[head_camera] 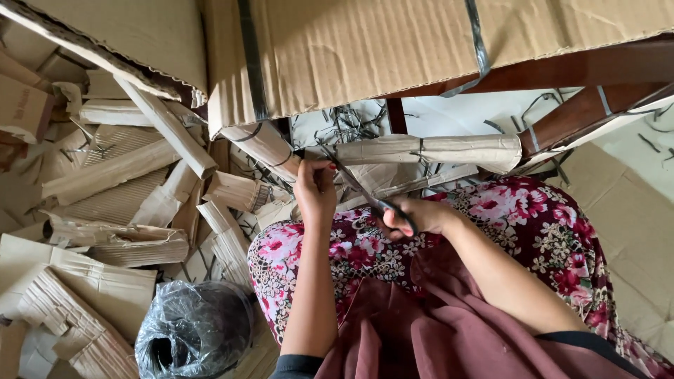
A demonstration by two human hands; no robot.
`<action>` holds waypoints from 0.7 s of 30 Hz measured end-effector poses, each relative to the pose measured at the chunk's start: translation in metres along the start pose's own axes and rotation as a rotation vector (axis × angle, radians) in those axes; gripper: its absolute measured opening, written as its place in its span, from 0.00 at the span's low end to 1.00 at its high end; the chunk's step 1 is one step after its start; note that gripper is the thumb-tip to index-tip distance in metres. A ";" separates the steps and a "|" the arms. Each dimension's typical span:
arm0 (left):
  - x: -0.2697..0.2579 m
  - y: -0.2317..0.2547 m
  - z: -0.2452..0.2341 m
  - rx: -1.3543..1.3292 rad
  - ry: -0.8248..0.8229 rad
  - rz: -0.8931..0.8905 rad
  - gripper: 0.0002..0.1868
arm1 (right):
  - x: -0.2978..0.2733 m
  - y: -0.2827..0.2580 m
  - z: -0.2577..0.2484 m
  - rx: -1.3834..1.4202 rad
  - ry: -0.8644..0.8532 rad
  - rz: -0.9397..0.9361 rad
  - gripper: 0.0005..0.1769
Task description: Wrapping wooden chair legs with protective cardboard and securing them with plastic straps.
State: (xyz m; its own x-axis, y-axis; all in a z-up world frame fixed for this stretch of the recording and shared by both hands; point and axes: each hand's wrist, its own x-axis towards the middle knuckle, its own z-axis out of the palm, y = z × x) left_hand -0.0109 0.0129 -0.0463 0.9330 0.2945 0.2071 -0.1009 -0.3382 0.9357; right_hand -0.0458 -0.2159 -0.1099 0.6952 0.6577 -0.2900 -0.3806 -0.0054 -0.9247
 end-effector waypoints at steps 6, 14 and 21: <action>0.005 0.019 -0.009 -0.020 0.004 0.002 0.07 | 0.028 0.021 -0.019 -0.073 -0.109 0.086 0.37; 0.005 0.004 -0.008 -0.032 0.003 0.003 0.09 | -0.004 -0.036 0.003 -0.074 -0.012 0.020 0.36; -0.001 0.000 -0.011 0.045 -0.036 -0.004 0.08 | -0.051 -0.121 -0.010 -0.706 0.065 0.421 0.14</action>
State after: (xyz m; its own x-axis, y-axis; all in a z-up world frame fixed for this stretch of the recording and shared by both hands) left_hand -0.0156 0.0224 -0.0435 0.9451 0.2639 0.1927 -0.0826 -0.3775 0.9223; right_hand -0.0289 -0.2562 0.0145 0.6219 0.4504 -0.6406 -0.1591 -0.7283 -0.6665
